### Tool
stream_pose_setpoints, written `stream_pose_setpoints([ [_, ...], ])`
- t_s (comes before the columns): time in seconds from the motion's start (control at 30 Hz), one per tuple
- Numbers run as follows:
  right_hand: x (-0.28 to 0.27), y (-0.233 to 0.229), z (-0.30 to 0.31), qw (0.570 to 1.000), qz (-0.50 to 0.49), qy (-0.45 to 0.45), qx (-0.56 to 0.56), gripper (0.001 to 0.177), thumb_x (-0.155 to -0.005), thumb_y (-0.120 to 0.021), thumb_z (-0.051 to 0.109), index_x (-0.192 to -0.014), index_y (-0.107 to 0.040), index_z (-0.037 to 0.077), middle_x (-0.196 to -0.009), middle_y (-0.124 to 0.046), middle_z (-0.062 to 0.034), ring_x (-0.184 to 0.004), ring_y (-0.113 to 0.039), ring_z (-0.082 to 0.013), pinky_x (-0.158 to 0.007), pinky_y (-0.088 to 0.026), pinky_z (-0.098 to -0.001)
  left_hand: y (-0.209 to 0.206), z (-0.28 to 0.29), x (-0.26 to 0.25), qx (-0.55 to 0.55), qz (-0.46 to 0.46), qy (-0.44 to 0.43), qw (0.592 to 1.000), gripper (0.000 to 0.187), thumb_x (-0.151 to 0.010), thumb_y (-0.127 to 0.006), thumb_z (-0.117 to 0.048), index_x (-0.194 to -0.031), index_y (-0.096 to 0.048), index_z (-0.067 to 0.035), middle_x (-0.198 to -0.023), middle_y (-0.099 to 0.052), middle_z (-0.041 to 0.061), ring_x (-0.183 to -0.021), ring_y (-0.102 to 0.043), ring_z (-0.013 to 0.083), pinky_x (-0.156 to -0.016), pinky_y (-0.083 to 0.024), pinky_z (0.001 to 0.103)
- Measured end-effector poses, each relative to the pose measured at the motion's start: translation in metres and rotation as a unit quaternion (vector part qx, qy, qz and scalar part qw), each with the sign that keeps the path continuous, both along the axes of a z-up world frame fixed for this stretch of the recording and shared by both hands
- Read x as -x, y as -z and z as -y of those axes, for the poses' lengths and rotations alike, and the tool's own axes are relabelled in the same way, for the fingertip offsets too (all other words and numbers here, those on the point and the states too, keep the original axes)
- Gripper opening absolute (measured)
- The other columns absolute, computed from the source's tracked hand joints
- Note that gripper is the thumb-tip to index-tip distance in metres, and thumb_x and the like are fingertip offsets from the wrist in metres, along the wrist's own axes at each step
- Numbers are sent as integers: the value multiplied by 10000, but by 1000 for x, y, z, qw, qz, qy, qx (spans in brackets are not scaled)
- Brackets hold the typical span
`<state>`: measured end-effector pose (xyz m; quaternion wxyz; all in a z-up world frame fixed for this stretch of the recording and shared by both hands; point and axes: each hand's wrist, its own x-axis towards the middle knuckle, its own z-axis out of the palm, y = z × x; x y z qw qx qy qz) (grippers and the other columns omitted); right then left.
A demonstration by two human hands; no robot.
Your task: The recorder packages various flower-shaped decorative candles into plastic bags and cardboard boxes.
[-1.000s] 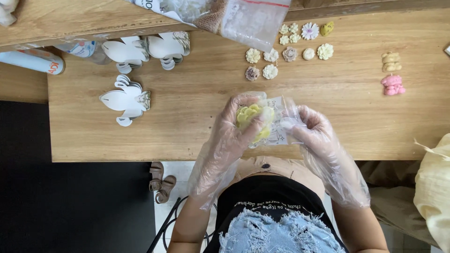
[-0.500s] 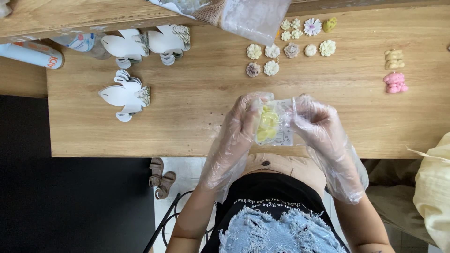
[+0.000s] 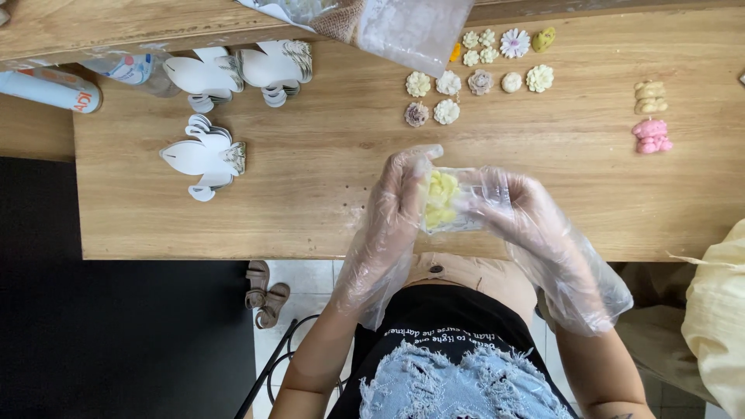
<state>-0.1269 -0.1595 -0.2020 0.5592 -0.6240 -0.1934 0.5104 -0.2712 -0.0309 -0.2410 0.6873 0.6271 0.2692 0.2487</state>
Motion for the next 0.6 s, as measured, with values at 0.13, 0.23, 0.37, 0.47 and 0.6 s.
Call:
stream_pose_setpoints([
  [0.13,-15,13,9,998,20,-49,37,429,-884,-742,236,-1203,-708,-48,-1054,-760,-74,-959,-675,-117,-865,-553,-294,20,2,-1,-47,26,1,999,224,-1136,-496,-177,-1293,-594,-51,-1217,-686,61,-1041,-608,92,-941,-543,281],
  [0.23,-21,32,16,995,29,-88,49,418,-897,-733,259,-1180,-720,-49,-1047,-764,-75,-964,-666,-115,-864,-552,-292,8,8,-6,-15,25,-4,1000,224,-1128,-498,-188,-1280,-591,-52,-1273,-683,75,-1051,-618,110,-938,-548,289],
  [0.37,-18,43,20,995,13,-83,54,422,-906,-748,254,-1174,-732,-73,-1042,-748,-93,-971,-639,-127,-868,-532,-305,-3,10,-8,4,0,5,1000,240,-1117,-500,-202,-1278,-600,-55,-1278,-688,84,-1060,-641,133,-931,-560,297],
  [0.47,-11,20,16,998,-29,-37,29,449,-914,-752,258,-1183,-721,-101,-1051,-735,-119,-1004,-636,-147,-912,-509,-316,8,10,-9,-56,-4,11,998,234,-1127,-504,-202,-1285,-595,-55,-1306,-694,91,-1131,-661,149,-996,-553,299],
  [0.6,-8,-5,12,992,-104,-23,-69,516,-889,-732,308,-1240,-676,-66,-1145,-737,-114,-1103,-660,-154,-1018,-488,-310,26,14,-12,-101,25,-21,994,261,-1124,-547,-168,-1364,-545,-65,-1276,-673,103,-1148,-642,153,-1029,-534,310],
])
